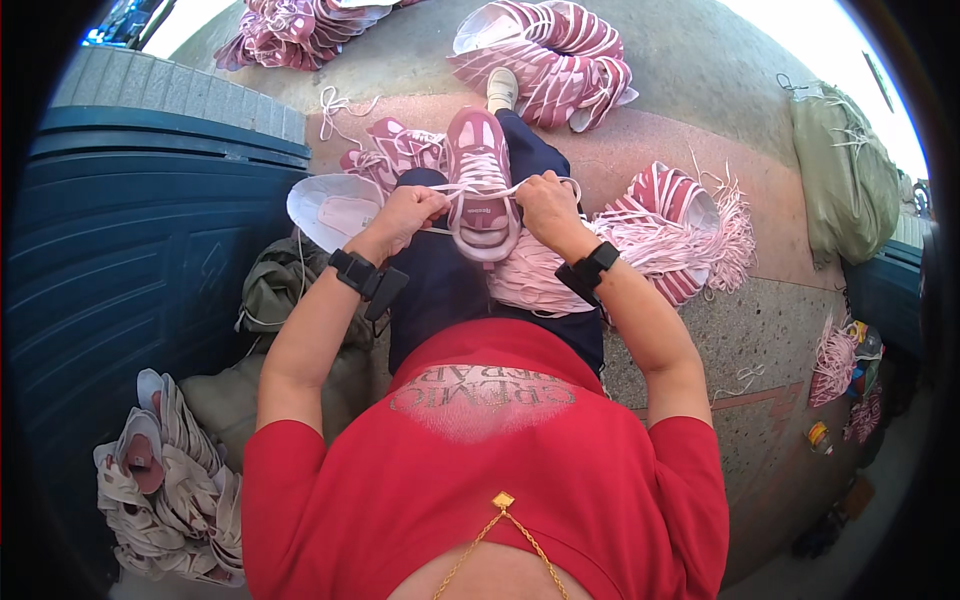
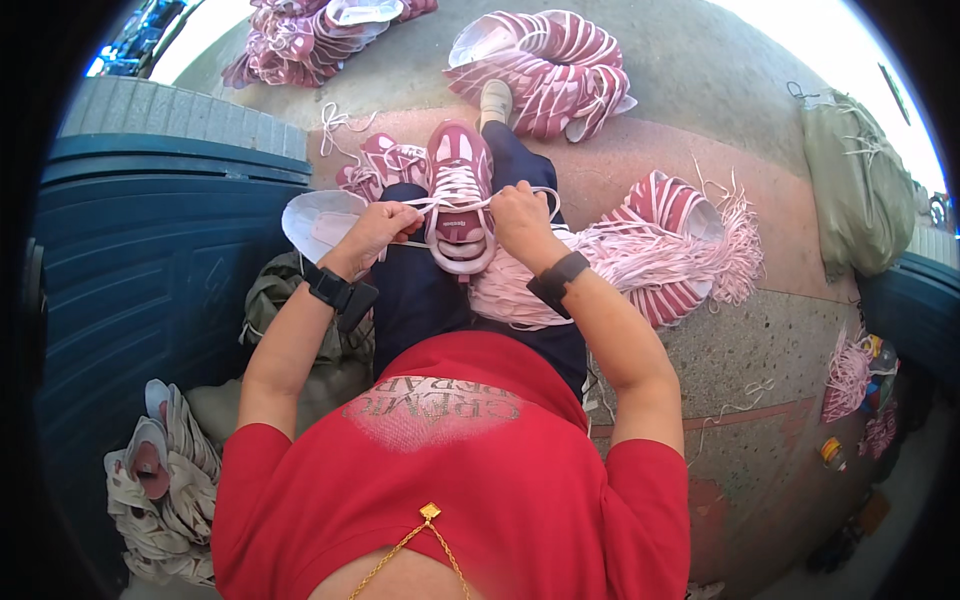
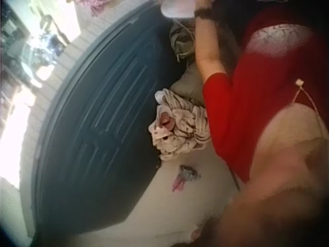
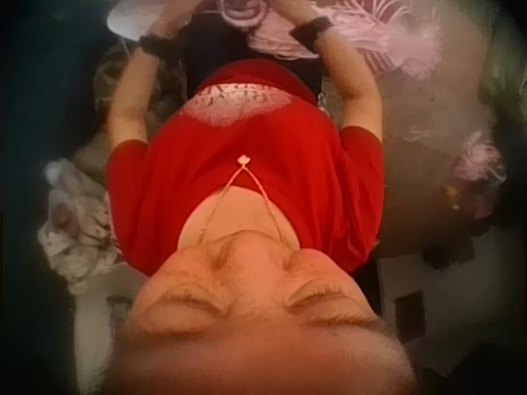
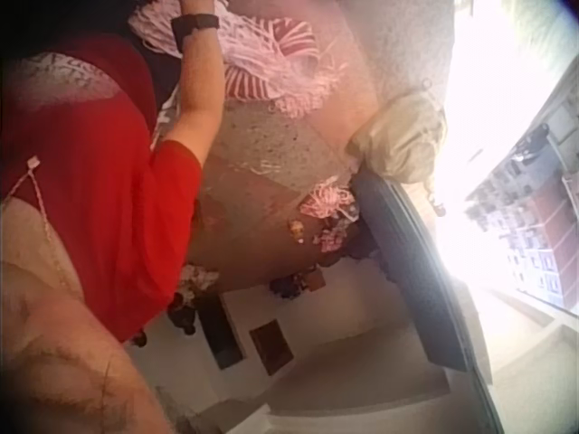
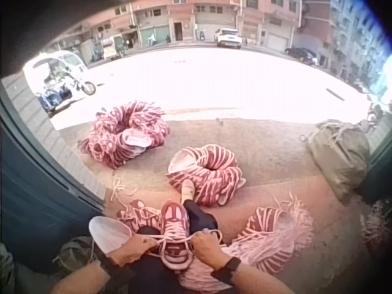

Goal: The person sits on the ground and threads a long pink shoelace through the eyelets of a pink sneaker. They pull the lace through repeatedly to secure it, handling the shoe and the lace with both hands.

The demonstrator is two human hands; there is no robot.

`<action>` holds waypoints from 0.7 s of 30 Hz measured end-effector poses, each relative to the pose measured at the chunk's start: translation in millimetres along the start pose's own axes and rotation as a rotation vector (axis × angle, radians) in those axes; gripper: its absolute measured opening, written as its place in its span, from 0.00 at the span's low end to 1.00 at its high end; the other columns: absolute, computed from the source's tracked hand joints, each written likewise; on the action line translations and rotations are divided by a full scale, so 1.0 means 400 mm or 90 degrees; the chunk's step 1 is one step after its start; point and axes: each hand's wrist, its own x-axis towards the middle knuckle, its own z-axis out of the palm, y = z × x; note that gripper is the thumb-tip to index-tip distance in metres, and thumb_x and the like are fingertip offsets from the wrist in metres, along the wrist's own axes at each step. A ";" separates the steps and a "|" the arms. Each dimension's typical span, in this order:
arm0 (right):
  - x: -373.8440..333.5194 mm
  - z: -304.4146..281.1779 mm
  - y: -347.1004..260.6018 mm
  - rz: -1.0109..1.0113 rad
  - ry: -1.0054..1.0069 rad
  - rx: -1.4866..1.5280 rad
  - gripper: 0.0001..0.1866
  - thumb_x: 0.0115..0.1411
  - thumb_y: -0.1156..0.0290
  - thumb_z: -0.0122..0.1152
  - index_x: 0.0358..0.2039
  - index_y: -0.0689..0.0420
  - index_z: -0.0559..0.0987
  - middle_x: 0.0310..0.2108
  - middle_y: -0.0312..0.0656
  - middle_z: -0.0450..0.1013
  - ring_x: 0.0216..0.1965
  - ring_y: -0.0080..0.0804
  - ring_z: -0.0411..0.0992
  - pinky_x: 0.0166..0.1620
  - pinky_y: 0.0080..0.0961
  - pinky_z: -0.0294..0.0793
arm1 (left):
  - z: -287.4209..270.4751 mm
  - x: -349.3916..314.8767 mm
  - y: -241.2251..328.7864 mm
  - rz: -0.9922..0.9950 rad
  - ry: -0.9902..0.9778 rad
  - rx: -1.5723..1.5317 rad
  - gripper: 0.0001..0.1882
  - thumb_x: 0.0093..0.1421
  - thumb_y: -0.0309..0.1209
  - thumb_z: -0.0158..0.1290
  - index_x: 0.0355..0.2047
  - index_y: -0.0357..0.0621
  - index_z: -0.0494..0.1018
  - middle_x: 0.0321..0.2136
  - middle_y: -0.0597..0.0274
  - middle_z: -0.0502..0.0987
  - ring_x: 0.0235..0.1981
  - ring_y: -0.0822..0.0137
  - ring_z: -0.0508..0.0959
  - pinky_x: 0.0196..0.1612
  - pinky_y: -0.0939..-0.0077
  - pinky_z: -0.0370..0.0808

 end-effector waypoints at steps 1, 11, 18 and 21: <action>0.007 -0.008 -0.010 0.010 -0.012 -0.031 0.06 0.50 0.72 0.53 0.23 0.56 0.79 0.27 0.38 0.74 0.36 0.36 0.69 0.40 0.37 0.66 | -0.005 -0.001 0.001 -0.026 -0.020 -0.038 0.12 0.62 0.39 0.51 0.31 0.41 0.73 0.19 0.73 0.70 0.18 0.82 0.66 0.21 0.87 0.62; 0.033 -0.022 -0.052 -0.216 0.039 -0.205 0.05 0.48 0.71 0.55 0.22 0.54 0.79 0.20 0.35 0.73 0.33 0.31 0.70 0.41 0.37 0.62 | -0.004 -0.012 -0.069 0.083 0.123 0.066 0.12 0.59 0.33 0.53 0.36 0.35 0.77 0.25 0.70 0.76 0.25 0.80 0.71 0.30 0.82 0.69; 0.014 -0.013 -0.040 -0.081 0.161 -0.101 0.05 0.48 0.68 0.56 0.22 0.54 0.78 0.25 0.38 0.72 0.37 0.34 0.69 0.41 0.35 0.61 | 0.015 -0.015 -0.035 0.178 0.172 0.396 0.14 0.56 0.38 0.51 0.33 0.40 0.78 0.28 0.56 0.79 0.28 0.61 0.78 0.33 0.68 0.72; 0.010 -0.015 -0.045 -0.071 0.177 -0.078 0.06 0.48 0.68 0.56 0.20 0.54 0.78 0.25 0.39 0.71 0.37 0.34 0.68 0.40 0.36 0.60 | 0.020 -0.004 -0.025 0.240 0.196 0.569 0.11 0.55 0.37 0.50 0.28 0.43 0.77 0.27 0.58 0.79 0.29 0.56 0.78 0.32 0.62 0.72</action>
